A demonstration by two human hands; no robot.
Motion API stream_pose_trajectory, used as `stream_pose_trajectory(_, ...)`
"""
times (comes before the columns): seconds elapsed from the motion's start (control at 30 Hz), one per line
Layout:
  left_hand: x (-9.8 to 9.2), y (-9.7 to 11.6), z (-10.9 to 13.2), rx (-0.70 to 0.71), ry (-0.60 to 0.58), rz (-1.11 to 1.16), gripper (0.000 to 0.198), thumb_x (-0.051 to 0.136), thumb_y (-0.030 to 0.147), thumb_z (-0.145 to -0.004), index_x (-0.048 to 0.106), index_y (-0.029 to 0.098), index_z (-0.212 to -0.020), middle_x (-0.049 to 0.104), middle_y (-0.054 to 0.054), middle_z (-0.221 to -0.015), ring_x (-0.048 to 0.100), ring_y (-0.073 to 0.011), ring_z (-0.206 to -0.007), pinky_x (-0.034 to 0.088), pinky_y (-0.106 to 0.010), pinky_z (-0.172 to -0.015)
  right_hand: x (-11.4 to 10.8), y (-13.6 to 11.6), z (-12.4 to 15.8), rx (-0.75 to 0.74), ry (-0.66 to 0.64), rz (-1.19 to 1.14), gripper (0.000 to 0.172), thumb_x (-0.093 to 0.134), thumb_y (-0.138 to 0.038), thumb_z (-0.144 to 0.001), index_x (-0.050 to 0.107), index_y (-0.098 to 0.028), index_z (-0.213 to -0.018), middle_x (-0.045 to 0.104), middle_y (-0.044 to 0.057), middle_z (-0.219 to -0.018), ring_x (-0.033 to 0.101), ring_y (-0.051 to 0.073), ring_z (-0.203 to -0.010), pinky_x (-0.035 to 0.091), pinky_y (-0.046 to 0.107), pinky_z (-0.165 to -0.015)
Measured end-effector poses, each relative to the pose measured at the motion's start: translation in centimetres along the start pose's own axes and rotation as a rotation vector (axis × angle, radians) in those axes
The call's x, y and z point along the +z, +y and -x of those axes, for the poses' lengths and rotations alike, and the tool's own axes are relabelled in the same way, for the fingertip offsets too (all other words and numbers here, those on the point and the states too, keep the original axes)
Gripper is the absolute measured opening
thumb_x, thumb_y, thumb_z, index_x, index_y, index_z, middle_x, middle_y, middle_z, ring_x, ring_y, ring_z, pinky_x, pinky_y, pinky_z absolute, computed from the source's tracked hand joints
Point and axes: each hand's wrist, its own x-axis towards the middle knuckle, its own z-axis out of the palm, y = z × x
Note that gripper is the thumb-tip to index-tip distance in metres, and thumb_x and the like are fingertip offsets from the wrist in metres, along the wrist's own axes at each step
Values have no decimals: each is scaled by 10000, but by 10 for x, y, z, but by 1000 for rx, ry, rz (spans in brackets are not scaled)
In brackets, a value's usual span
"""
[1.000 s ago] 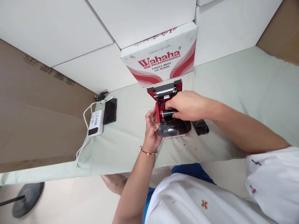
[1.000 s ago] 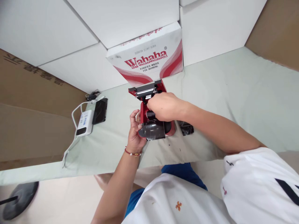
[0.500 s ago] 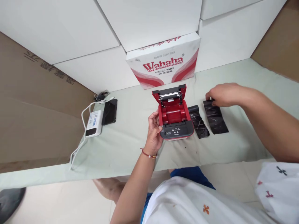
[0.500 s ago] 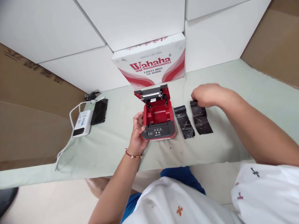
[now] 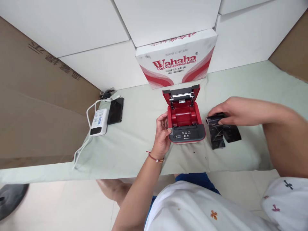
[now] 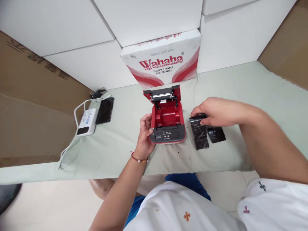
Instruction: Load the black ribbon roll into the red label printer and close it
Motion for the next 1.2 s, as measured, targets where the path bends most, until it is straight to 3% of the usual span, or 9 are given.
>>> stream_pose_trajectory(0.1, 2, 0, 0, 29, 2, -1, 557, 835, 385, -750, 671, 326, -1280, 595, -34, -1460, 512, -273, -1420, 440, -396, -1196, -28, -28, 19, -108, 40, -66, 406, 631, -332, -962, 756, -331, -1348, 826, 7, -961, 696, 176, -699, 490, 287, -610)
stream_pose_trajectory(0.17, 3, 0, 1, 42, 6, -11, 556, 824, 403, -760, 669, 318, -1288, 602, -39, -1441, 521, -272, -1401, 440, -393, -1188, -30, -53, 13, -141, 124, -56, 409, 628, -328, -966, 746, -327, -1357, 819, -6, -951, 694, 171, -699, 493, 279, -623)
stream_pose_trajectory(0.27, 3, 1, 1, 56, 9, -38, 576, 830, 426, -763, 660, 306, -1301, 609, -47, -1425, 528, -269, -1388, 436, -388, -1186, -14, -84, -19, -83, 166, 45, 397, 600, -192, -932, 768, -269, -1284, 825, 43, -1062, 747, 209, -866, 507, 285, -712)
stream_pose_trajectory(0.37, 2, 2, 2, 63, 6, -48, 592, 839, 448, -766, 652, 304, -1309, 608, -48, -1437, 522, -265, -1403, 432, -384, -1193, 5, -99, -51, 31, 161, 187, 416, 605, -148, -885, 752, -213, -1268, 817, 116, -1103, 761, 275, -917, 509, 326, -721)
stream_pose_trajectory(0.5, 1, 2, 3, 58, 26, -78, 613, 854, 473, -765, 644, 318, -1320, 598, -45, -1476, 503, -274, -1448, 416, -400, -1224, 10, -100, -70, 25, 115, 247, 337, 592, -156, -879, 781, -174, -1158, 815, 164, -1034, 762, 323, -929, 510, 366, -718)
stream_pose_trajectory(0.6, 1, 3, 4, 56, 45, -101, 629, 855, 495, -766, 640, 318, -1329, 599, -52, -1475, 506, -284, -1446, 416, -408, -1226, 5, -94, -72, -22, 108, 193, 358, 587, -154, -890, 791, -200, -1180, 819, 135, -1101, 754, 300, -977, 506, 350, -738)
stream_pose_trajectory(0.83, 1, 5, 4, 60, 29, -96, 585, 850, 470, -770, 663, 318, -1303, 629, -38, -1411, 558, -256, -1363, 456, -370, -1167, -2, -77, -62, -108, 242, -53, 382, 586, -177, -946, 757, -248, -1280, 817, 43, -1200, 738, 230, -1064, 502, 304, -850)
stream_pose_trajectory(1.03, 0, 5, 4, 56, 37, -114, 606, 851, 490, -769, 649, 315, -1313, 615, -47, -1429, 551, -278, -1390, 460, -398, -1173, 15, -87, -76, -38, 84, 197, 291, 590, -161, -899, 797, -183, -1102, 823, 131, -1048, 761, 298, -926, 456, 338, -687)
stream_pose_trajectory(1.2, 2, 6, 5, 42, 35, -104, 596, 848, 490, -773, 651, 320, -1310, 606, -46, -1443, 538, -284, -1412, 452, -408, -1196, 8, -88, -65, -96, 105, 182, 271, 543, -189, -963, 800, -207, -1049, 821, 102, -997, 742, 259, -860, 423, 321, -653)
